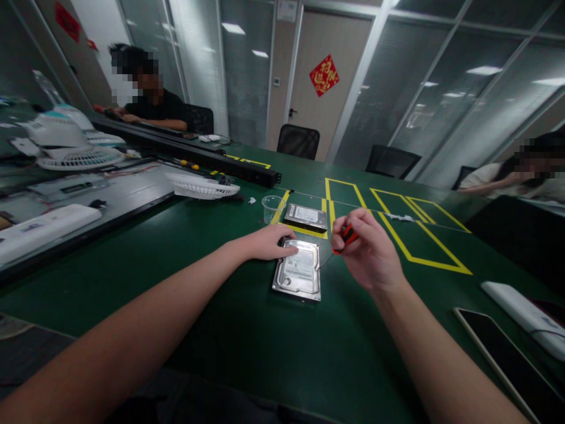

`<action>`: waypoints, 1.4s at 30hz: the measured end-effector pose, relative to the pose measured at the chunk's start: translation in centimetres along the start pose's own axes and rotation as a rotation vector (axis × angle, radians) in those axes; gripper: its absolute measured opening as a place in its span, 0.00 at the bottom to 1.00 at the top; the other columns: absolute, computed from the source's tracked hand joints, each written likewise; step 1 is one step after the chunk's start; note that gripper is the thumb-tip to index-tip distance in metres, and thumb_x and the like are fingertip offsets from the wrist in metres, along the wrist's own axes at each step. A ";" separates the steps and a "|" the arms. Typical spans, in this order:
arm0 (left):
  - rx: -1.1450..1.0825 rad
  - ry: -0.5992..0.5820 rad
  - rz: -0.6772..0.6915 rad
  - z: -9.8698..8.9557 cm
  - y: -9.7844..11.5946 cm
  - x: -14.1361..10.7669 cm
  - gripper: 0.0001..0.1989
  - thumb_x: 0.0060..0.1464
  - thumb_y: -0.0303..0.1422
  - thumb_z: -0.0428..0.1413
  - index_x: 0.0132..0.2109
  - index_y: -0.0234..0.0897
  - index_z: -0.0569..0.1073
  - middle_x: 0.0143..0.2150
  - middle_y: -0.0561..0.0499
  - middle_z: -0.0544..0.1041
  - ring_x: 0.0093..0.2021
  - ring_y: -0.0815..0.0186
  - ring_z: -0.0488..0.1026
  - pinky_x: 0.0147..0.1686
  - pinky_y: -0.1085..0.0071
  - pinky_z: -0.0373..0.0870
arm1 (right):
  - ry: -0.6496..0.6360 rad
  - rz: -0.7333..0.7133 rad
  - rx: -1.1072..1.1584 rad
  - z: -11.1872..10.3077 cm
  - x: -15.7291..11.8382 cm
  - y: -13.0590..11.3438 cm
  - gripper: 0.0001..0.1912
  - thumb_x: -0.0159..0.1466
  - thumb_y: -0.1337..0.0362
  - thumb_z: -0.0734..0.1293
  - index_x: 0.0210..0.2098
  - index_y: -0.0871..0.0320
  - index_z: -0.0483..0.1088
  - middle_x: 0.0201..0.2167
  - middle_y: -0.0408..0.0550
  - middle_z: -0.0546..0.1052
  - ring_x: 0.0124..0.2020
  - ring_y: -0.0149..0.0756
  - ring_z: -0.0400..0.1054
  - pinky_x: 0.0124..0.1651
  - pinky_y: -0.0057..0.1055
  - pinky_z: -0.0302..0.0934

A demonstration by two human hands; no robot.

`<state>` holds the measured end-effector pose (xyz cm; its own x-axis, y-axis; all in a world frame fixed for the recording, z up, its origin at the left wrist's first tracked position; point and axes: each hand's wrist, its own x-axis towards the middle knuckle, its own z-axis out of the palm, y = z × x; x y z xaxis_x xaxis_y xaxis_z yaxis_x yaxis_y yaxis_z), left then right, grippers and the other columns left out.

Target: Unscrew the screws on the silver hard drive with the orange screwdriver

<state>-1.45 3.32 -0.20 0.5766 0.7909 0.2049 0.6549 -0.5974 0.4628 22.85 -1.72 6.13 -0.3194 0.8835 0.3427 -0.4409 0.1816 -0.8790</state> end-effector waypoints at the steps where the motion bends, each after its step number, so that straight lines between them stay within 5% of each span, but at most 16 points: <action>1: 0.001 -0.002 0.000 0.0 0.0 0.0 0.21 0.63 0.48 0.55 0.53 0.38 0.76 0.53 0.43 0.79 0.52 0.56 0.74 0.52 0.61 0.68 | 0.001 0.006 0.005 0.0 0.0 0.0 0.07 0.65 0.62 0.69 0.33 0.53 0.67 0.32 0.43 0.75 0.25 0.29 0.62 0.30 0.31 0.54; 8: -0.002 0.003 0.007 0.0 -0.1 0.0 0.21 0.63 0.48 0.55 0.53 0.39 0.75 0.53 0.44 0.78 0.51 0.56 0.74 0.51 0.61 0.68 | -0.016 -0.020 0.018 -0.4 0.4 -0.1 0.17 0.69 0.54 0.60 0.34 0.56 0.76 0.30 0.48 0.74 0.24 0.31 0.60 0.30 0.33 0.54; 19: 0.009 0.008 0.020 0.1 -0.1 0.0 0.21 0.63 0.48 0.55 0.53 0.37 0.76 0.53 0.43 0.79 0.51 0.56 0.75 0.51 0.62 0.69 | -0.012 0.000 -0.014 0.0 0.2 -0.2 0.06 0.65 0.61 0.66 0.32 0.54 0.68 0.31 0.44 0.74 0.28 0.32 0.66 0.32 0.32 0.56; 31: 0.006 -0.001 0.012 0.0 0.0 0.0 0.21 0.63 0.48 0.55 0.54 0.38 0.75 0.53 0.43 0.79 0.52 0.56 0.74 0.52 0.61 0.68 | -0.005 -0.001 0.004 -0.2 0.4 -0.2 0.17 0.67 0.54 0.61 0.32 0.56 0.76 0.29 0.47 0.74 0.25 0.32 0.62 0.31 0.33 0.58; 42: 0.011 0.004 0.008 0.1 0.0 0.0 0.21 0.63 0.48 0.55 0.53 0.38 0.75 0.53 0.43 0.79 0.51 0.56 0.74 0.52 0.62 0.68 | 0.001 0.017 -0.013 0.1 0.0 -0.3 0.06 0.64 0.60 0.68 0.32 0.53 0.69 0.30 0.44 0.74 0.28 0.33 0.66 0.32 0.32 0.58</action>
<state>-1.42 3.28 -0.27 0.5801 0.7864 0.2121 0.6554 -0.6053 0.4517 22.87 -1.85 6.46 -0.3262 0.8868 0.3274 -0.4244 0.1721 -0.8890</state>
